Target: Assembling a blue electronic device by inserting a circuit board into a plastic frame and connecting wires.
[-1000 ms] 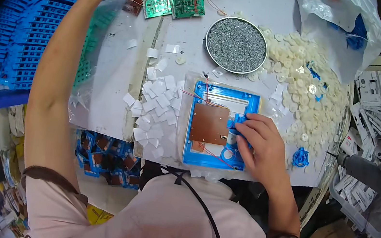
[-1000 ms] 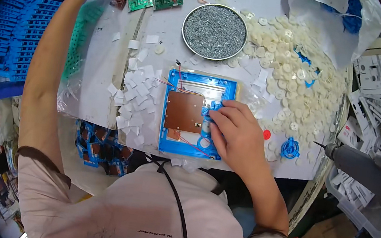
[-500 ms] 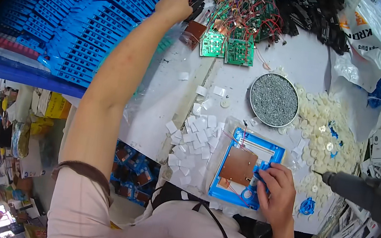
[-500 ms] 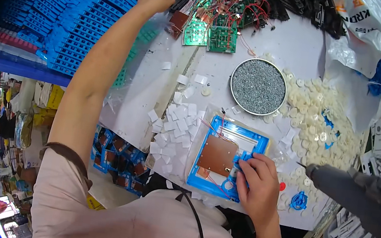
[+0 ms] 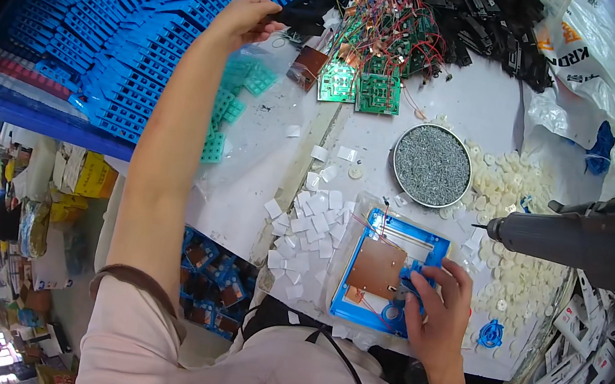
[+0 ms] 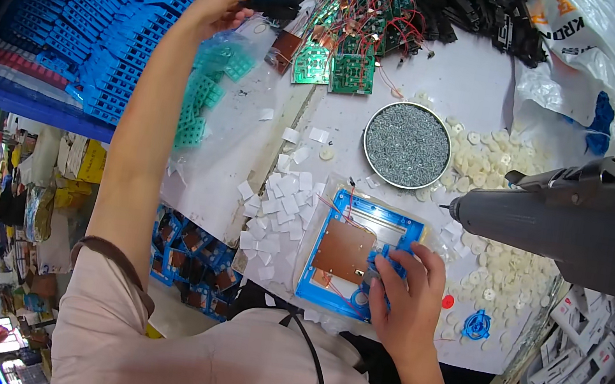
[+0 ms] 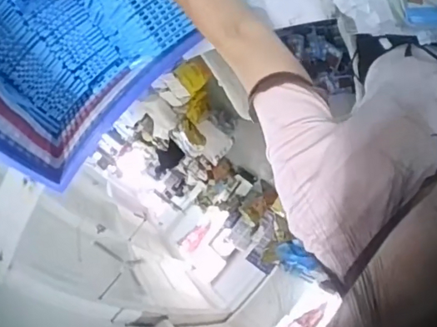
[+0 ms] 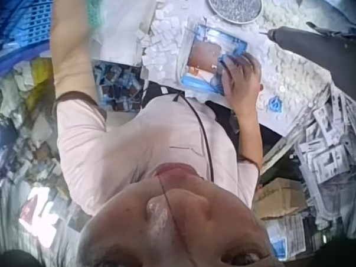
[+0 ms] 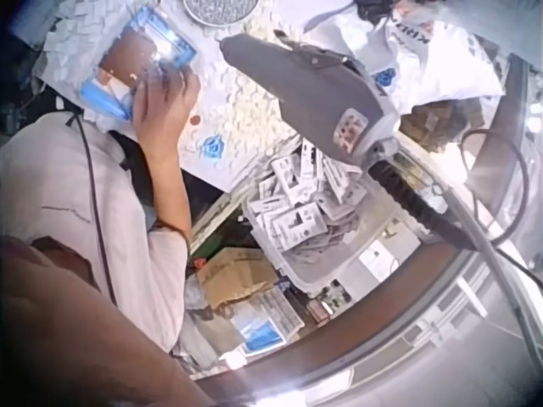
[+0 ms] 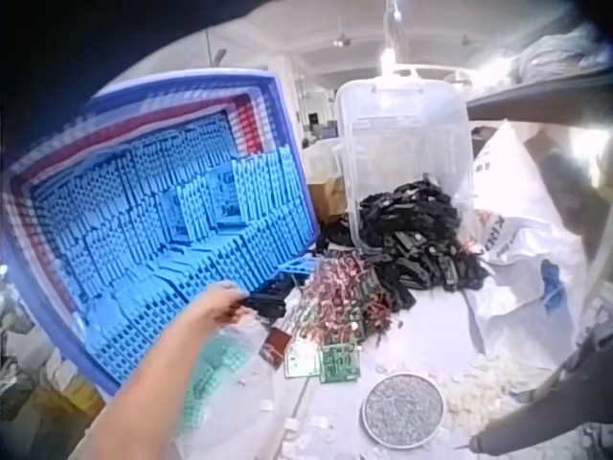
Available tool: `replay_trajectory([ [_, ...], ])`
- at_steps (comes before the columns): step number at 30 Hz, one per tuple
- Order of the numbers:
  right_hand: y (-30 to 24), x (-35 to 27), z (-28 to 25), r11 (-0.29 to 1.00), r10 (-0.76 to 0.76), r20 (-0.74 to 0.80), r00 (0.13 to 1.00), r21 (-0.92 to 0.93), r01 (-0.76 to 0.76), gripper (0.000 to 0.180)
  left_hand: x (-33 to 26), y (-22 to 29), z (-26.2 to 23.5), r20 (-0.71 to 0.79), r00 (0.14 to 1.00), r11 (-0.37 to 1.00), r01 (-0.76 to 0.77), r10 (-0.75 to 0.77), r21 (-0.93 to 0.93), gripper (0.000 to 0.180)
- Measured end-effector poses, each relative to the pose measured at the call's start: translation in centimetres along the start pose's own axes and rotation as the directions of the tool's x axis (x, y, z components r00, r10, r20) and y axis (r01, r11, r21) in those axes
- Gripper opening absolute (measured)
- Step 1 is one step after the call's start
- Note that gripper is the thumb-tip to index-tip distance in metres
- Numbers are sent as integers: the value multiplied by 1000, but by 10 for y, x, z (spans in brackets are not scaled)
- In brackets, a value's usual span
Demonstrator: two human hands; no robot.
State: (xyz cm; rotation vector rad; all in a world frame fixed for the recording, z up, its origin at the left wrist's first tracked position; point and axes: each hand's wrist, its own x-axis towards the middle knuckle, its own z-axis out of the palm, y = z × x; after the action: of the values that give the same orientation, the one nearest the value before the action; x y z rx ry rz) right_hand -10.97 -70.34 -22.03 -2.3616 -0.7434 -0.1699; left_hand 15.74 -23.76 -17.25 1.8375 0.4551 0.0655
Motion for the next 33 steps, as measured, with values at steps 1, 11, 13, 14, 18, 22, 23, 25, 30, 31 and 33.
replay_trajectory([
  [1,-3,2,-1,999,-38,-37,999,6,38,41,-24,11,-3,36,999,1000,-14,15,-28,13],
  [11,-3,60,-4,959,-81,-184,980,253,127,62,-246,-29,114,823,568,740,553,2,-384,15],
  [13,12,47,-15,945,-85,-108,991,308,115,59,-255,-35,128,708,706,869,335,23,-363,18],
  [14,17,38,-18,929,12,-93,996,369,23,57,-257,-37,134,638,768,917,214,56,-337,20],
  [18,27,2,-22,858,258,0,966,459,-229,52,-262,-71,152,405,854,942,-328,327,-68,17],
  [22,25,-16,-27,737,395,101,913,558,-380,45,-266,-63,163,455,757,811,-573,468,120,13],
  [23,23,-19,-30,658,449,157,880,608,-444,43,-267,-62,164,450,764,807,-573,462,144,12],
  [25,24,-24,-33,485,500,290,816,687,-542,39,-267,-61,163,438,777,796,-573,453,194,10],
  [30,36,-36,-38,274,440,480,759,732,-623,34,-263,-72,162,346,810,789,-564,473,243,13],
  [31,35,-35,-38,266,459,459,761,746,-611,35,-262,-75,160,312,818,782,-564,483,266,14],
  [33,31,-32,-41,250,496,419,760,770,-588,37,-258,-82,162,327,796,741,-599,510,302,19],
])
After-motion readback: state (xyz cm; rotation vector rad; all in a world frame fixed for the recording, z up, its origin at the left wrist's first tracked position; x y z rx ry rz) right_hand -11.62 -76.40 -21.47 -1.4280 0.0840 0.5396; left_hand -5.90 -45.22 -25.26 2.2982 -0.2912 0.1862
